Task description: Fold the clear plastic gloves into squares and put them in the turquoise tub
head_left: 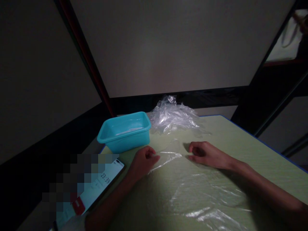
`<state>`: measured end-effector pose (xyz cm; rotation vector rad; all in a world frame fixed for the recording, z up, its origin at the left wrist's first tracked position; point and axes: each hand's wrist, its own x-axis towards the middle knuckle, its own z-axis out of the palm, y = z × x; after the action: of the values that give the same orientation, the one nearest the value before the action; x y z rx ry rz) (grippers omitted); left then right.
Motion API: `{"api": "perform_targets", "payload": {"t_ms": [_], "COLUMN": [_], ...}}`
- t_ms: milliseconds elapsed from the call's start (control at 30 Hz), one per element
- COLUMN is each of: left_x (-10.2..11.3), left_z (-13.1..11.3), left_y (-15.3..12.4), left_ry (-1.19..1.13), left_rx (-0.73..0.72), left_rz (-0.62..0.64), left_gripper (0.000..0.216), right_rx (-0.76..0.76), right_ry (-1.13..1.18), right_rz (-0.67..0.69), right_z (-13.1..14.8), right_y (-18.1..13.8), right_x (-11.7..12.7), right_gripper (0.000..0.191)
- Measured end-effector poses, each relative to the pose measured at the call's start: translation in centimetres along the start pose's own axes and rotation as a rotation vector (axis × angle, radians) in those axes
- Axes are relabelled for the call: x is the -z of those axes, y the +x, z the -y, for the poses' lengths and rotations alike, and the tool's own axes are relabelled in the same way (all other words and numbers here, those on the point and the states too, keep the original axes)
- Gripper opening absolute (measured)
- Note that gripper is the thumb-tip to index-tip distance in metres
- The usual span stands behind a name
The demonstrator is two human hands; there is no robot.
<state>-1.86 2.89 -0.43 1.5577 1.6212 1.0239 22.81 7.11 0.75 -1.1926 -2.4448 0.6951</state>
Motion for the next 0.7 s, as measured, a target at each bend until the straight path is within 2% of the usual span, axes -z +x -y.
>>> {"api": "perform_targets", "payload": {"t_ms": [200,333,467,700], "left_x": [0.8,1.2,1.6,2.1], "left_z": [-0.7,-1.1,-1.4,-1.8], "left_y": [0.1,0.3,0.1,-0.4], "left_ry": [0.023,0.020,0.003,-0.082], "left_rx": [0.027,0.054,0.100,0.148], "left_rz": [-0.017,-0.036,-0.033,-0.011], "left_gripper": [0.012,0.010,0.010,0.022], "right_rx": [-0.011,-0.013,-0.011,-0.053], "right_ry": [-0.022,-0.035,-0.058,-0.083], "right_rz": [0.087,0.098,0.027,-0.199], "right_z": [-0.2,-0.7,-0.6,0.0], "right_y": [-0.6,-0.9,-0.8,-0.7], "right_x": [1.1,1.4,1.5,1.6], "right_gripper": [0.009,0.011,0.009,0.008]}}
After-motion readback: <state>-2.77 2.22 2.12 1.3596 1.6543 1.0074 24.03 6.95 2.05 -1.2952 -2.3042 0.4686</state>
